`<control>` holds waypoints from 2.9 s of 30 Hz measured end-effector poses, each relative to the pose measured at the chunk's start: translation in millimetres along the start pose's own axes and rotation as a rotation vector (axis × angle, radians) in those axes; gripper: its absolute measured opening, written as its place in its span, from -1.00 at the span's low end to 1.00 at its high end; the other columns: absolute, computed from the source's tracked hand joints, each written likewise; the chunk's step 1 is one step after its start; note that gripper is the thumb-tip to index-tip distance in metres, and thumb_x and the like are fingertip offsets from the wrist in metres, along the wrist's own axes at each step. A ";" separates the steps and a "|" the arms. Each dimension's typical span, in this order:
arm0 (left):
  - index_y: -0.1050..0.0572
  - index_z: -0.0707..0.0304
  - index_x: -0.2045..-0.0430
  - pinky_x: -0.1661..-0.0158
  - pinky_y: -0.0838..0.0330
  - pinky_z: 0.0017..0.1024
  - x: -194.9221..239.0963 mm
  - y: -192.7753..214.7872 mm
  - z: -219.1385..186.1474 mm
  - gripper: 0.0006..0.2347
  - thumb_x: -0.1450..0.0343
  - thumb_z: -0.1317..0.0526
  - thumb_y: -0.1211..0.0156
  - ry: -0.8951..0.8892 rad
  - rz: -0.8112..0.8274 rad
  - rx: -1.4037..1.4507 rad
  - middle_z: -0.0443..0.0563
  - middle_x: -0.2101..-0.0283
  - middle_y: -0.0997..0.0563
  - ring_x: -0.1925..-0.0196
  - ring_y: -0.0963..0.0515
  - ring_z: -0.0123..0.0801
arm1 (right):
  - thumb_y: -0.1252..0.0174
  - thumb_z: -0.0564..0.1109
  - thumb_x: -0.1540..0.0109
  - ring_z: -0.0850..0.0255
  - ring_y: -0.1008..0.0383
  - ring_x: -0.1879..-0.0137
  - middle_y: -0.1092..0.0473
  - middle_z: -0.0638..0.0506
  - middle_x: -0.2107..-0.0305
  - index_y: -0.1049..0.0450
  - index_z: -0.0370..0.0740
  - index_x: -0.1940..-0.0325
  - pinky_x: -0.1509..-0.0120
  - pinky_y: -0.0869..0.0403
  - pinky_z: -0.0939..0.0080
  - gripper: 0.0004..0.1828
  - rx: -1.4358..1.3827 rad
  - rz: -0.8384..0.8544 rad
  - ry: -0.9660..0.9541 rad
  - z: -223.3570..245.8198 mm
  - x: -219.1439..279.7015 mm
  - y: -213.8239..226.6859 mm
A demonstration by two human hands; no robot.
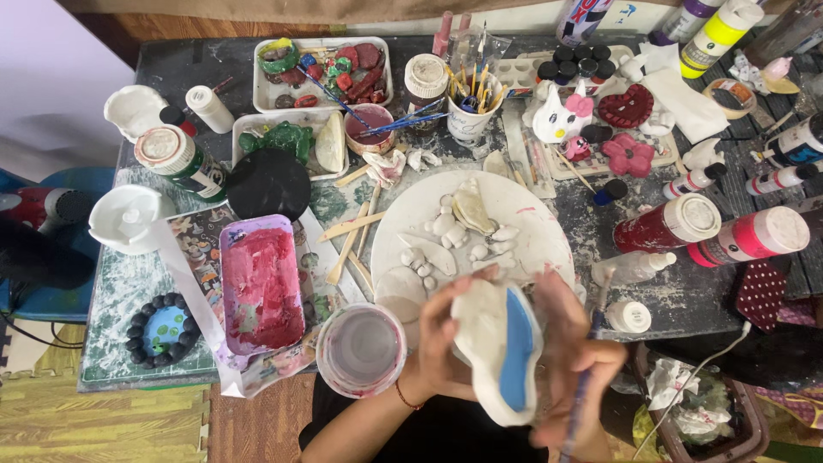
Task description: The person paints a white ceramic figurine with blue and white paint using a brush. They hold the figurine in one hand and apply paint to its surface, occasionally dipping the brush into paint containers.
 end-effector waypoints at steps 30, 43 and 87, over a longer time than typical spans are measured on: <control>0.11 0.00 -0.57 -0.45 -0.27 -0.13 -8.6 14.7 13.7 0.09 -0.18 0.34 -0.63 0.421 -0.253 0.342 0.04 -0.55 0.02 -0.55 -0.23 -0.05 | -0.37 -0.23 -0.16 0.40 -0.57 0.47 -0.57 0.04 0.44 -0.39 -0.26 0.32 0.40 -0.50 0.40 -0.77 0.612 0.413 -0.080 14.3 -5.5 -120.0; 0.19 -0.04 -0.59 -0.44 -0.27 -0.07 -16.1 18.0 3.1 0.13 -0.18 0.23 -0.64 0.288 -0.152 0.176 0.17 -0.57 0.08 -0.53 -0.21 0.08 | -0.31 -0.18 -0.23 0.15 -0.60 0.32 -0.49 -0.06 0.32 -0.36 -0.24 0.14 0.16 -0.57 0.11 -0.75 0.091 0.457 0.264 4.8 39.4 13.8; 0.07 -0.35 -0.49 -0.48 -0.03 0.39 -3.7 -20.6 3.1 0.03 -0.24 0.34 -0.66 -0.004 0.088 -0.231 0.13 -0.52 0.11 -0.59 0.04 0.47 | -0.19 -0.08 -0.37 0.10 -0.62 0.29 -0.52 -0.31 0.19 -0.26 -0.22 0.07 0.31 -0.57 0.14 -0.74 0.176 -0.056 0.045 9.8 87.2 112.9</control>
Point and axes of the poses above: each hand's wrist, its own x-axis away from the middle knuckle, its own y-axis out of the back of the hand, z = x × y, the point moved 8 cm from there along -x, towards the middle knuckle
